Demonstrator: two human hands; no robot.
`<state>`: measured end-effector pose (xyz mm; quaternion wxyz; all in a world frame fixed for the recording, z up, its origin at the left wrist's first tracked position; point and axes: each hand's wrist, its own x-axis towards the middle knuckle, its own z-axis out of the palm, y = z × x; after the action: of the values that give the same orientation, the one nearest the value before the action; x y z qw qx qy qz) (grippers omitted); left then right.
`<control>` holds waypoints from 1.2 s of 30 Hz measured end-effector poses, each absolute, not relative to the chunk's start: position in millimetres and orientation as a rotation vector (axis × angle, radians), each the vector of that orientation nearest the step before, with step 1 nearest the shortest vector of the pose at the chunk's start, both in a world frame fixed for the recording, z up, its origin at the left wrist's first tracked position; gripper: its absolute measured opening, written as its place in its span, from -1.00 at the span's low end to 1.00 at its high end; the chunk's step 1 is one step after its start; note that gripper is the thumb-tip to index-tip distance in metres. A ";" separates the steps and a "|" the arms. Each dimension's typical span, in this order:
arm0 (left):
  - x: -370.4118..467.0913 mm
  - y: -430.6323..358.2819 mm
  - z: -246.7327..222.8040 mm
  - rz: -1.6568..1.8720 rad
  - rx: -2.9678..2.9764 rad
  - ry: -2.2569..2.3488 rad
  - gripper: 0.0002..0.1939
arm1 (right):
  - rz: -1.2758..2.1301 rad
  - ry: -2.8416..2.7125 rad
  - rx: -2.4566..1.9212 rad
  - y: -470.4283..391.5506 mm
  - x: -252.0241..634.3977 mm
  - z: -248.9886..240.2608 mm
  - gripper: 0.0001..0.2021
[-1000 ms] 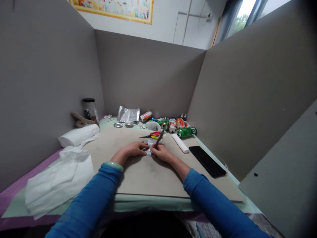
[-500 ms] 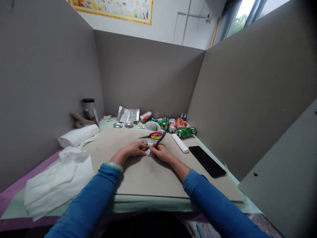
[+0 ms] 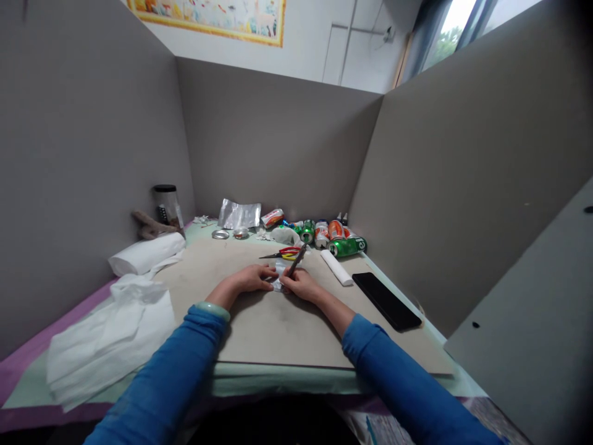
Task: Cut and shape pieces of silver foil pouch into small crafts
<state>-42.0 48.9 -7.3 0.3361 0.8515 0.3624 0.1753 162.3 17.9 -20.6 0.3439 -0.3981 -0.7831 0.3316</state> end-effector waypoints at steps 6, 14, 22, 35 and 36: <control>-41.9 47.6 -6.0 0.427 2.238 0.961 -0.47 | 0.940 -2.020 -1.053 16.5 162.5 -18.9 -0.82; -41.9 45.8 -3.4 0.426 2.257 0.949 -0.49 | 0.924 -1.973 -1.055 18.1 163.8 -22.1 -0.79; -41.4 47.3 -4.5 0.434 2.248 0.958 -0.49 | 0.879 -1.997 -1.000 15.8 163.4 -21.5 -0.75; -41.6 47.4 -3.9 0.407 2.271 0.962 -0.46 | 0.946 -2.010 -1.018 13.1 162.6 -16.9 -0.76; -41.6 47.3 -3.7 0.408 2.269 0.958 -0.47 | 0.966 -2.006 -1.017 13.3 162.7 -17.0 -0.77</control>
<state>-41.6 47.3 -3.7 0.3171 0.8619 0.3641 0.1550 162.7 13.3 -17.0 0.3400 -0.3907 -0.7708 0.3710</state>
